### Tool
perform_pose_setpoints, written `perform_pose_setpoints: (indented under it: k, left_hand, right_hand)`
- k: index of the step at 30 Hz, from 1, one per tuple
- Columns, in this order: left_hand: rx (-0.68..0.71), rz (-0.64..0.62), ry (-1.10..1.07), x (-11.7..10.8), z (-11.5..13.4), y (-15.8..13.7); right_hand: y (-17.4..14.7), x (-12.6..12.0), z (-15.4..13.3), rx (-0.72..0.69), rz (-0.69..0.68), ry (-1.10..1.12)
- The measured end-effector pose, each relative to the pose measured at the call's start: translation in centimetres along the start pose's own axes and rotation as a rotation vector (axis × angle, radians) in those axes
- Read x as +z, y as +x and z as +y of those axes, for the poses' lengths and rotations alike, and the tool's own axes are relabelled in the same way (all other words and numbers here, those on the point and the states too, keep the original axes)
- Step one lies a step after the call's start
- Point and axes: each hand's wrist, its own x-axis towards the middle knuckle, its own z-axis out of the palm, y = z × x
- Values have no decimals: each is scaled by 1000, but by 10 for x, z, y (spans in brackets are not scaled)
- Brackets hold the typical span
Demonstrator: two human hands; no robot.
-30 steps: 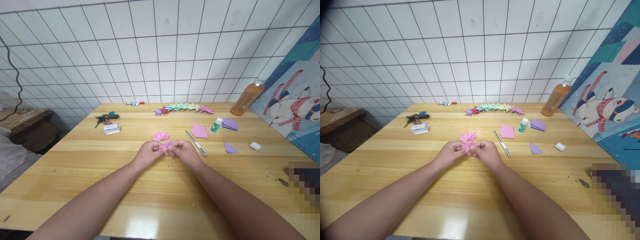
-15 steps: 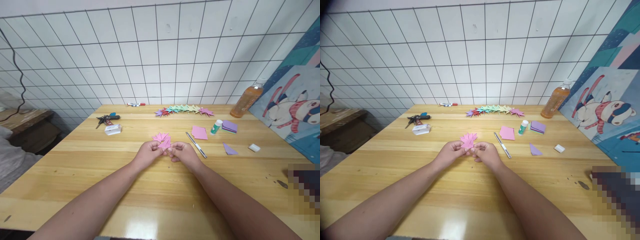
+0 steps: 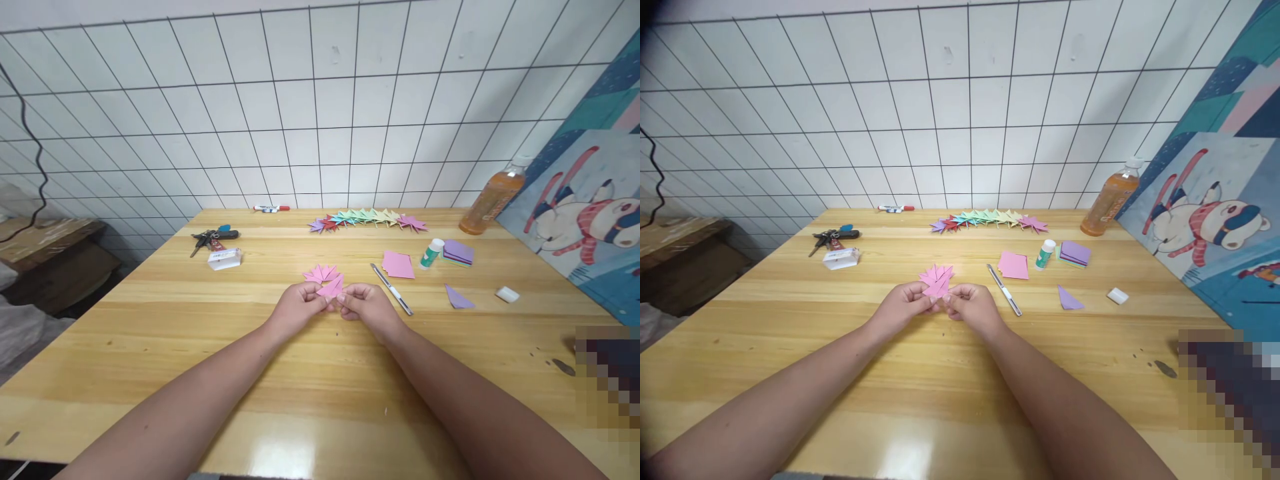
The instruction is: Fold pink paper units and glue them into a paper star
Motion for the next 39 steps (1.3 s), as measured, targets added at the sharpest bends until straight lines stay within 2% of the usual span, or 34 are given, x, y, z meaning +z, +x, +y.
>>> perform_pose_setpoints:
  k: [2,6,8,10,13,15,20,25,29,39]
  left_hand:
    - [6,1,32,-1,-1,0]
    - [55,-72,285,-5,-5,-3]
    - [99,-102,390,-5,-7,-4]
    - [131,-100,396,-5,-9,-4]
    - [131,-46,293,-5,-9,-2]
    - [117,-14,219,-5,-7,-1]
    - [34,-22,164,-5,-4,-2]
    - [-8,-88,217,-2,-2,-5]
    - [-31,-85,184,-1,-2,-4]
    - [-98,-146,9,-5,0,0]
  right_hand:
    - [-2,-1,-2,-78,4,-88]
    - [-6,-3,-6,-395,52,-361]
    - [-7,-3,-6,-453,42,-538]
    - [-5,-4,-4,-388,29,-615]
    - [-2,-5,0,-228,25,-524]
    - [0,-6,1,-194,12,-472]
    - [0,-6,0,-192,-37,-412]
    - [-1,-3,-1,-285,-12,-292]
    - [-1,-2,-2,-259,-80,-255]
    - [-1,-6,-1,-246,-108,-211]
